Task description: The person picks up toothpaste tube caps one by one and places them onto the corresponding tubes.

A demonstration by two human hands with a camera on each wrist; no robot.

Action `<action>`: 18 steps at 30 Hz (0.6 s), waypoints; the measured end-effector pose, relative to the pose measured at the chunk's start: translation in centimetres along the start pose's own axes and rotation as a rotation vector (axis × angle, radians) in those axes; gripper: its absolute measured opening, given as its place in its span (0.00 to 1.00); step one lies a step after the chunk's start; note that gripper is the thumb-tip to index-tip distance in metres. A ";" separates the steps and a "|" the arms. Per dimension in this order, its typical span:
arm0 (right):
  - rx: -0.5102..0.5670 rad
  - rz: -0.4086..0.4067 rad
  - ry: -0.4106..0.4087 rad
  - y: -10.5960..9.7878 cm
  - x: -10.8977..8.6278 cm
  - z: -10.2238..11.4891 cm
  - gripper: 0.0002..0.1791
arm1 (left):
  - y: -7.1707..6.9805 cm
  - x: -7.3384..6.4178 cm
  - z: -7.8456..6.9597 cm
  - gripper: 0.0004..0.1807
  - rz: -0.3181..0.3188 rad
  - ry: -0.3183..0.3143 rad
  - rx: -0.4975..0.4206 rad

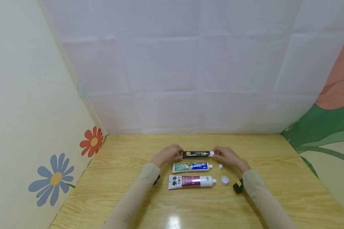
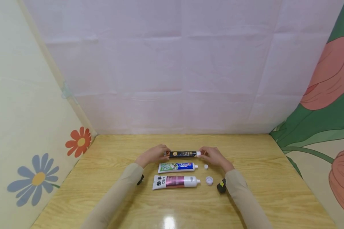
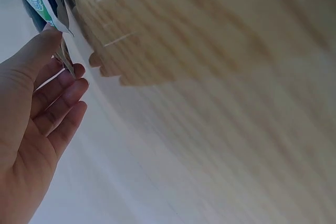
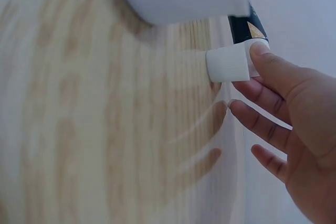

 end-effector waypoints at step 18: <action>-0.031 0.003 0.013 0.3 0.2 -0.4 0.14 | 0.4 0.6 0.3 0.23 -0.001 0.010 0.037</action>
Point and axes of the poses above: each hand's wrist, its own x-axis towards the middle knuckle, its own y-axis out of the palm, z = x × y, the point moved 7 cm from there along x, towards the middle knuckle, and after that the axes turned 4 degrees about x, right-handed, at the moved point
